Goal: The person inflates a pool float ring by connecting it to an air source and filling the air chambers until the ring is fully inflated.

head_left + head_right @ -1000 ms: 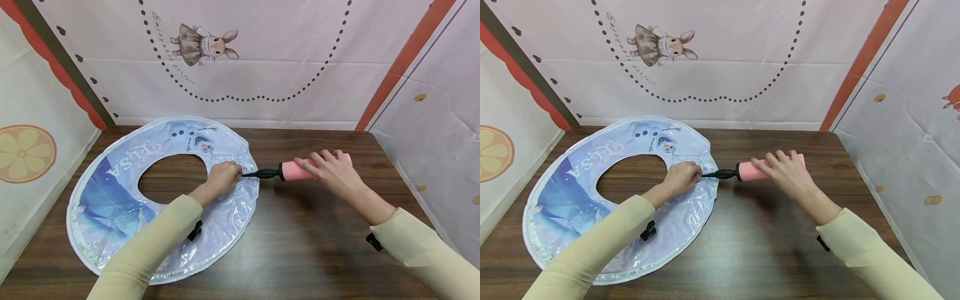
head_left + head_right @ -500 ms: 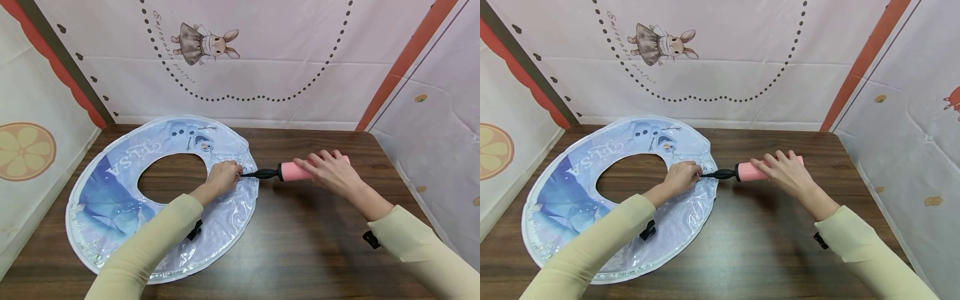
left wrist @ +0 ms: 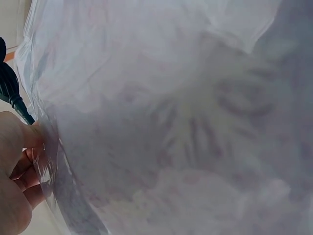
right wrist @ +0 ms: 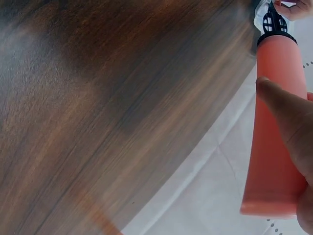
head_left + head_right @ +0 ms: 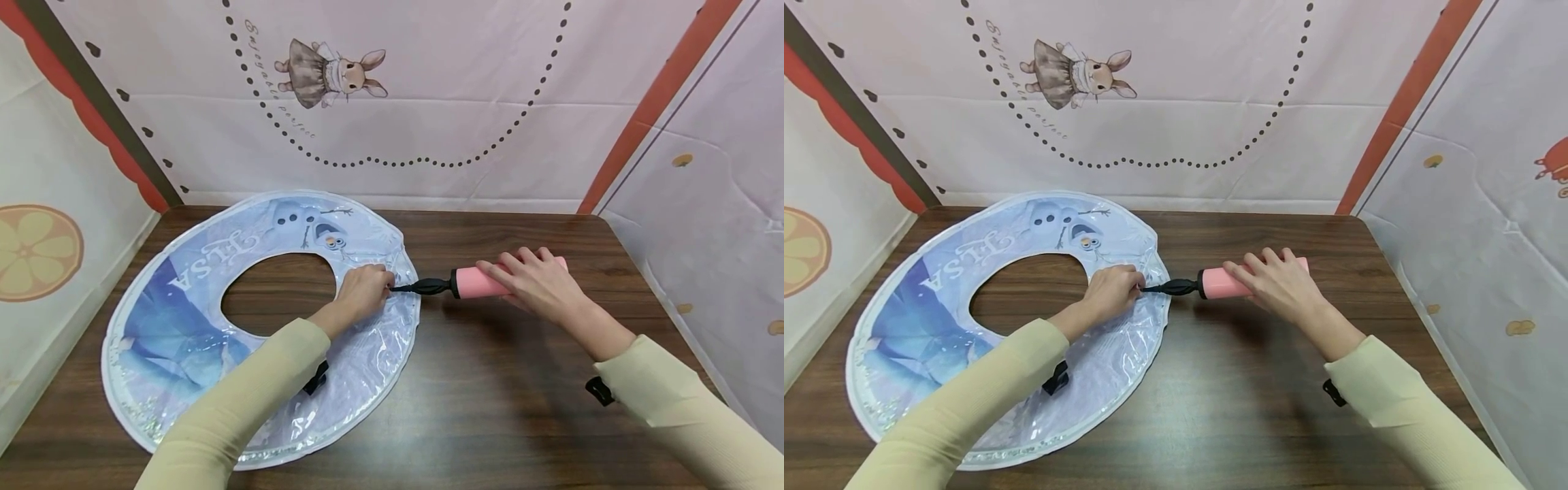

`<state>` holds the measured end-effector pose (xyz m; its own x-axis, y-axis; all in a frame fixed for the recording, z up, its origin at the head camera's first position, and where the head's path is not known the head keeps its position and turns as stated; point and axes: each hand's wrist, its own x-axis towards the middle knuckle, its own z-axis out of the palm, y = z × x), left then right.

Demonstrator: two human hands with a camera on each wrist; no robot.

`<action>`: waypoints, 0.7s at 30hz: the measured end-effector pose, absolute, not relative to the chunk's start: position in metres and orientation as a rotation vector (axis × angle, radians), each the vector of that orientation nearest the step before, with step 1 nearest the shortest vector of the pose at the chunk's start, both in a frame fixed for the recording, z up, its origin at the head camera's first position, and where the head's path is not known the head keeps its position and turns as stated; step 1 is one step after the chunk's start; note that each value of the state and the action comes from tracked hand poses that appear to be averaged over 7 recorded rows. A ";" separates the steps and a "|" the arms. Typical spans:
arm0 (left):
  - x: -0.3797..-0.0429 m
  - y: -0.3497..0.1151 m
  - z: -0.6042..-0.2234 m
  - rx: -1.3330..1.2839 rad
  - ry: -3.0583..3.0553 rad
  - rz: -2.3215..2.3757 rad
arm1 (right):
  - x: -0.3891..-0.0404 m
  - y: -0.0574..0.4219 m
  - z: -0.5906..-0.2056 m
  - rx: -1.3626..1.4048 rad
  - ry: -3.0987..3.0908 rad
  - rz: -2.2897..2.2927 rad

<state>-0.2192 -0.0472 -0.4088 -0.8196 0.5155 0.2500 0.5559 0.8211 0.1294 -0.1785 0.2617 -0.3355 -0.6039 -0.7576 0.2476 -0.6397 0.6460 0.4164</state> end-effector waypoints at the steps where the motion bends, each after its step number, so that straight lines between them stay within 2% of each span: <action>1: -0.219 -0.047 -0.409 -0.832 -2.803 -0.290 | -0.179 0.262 -0.336 1.101 -2.460 -0.407; 21: -0.220 -0.049 -0.407 -0.823 -2.845 -0.307 | -0.178 0.260 -0.338 1.069 -2.455 -0.402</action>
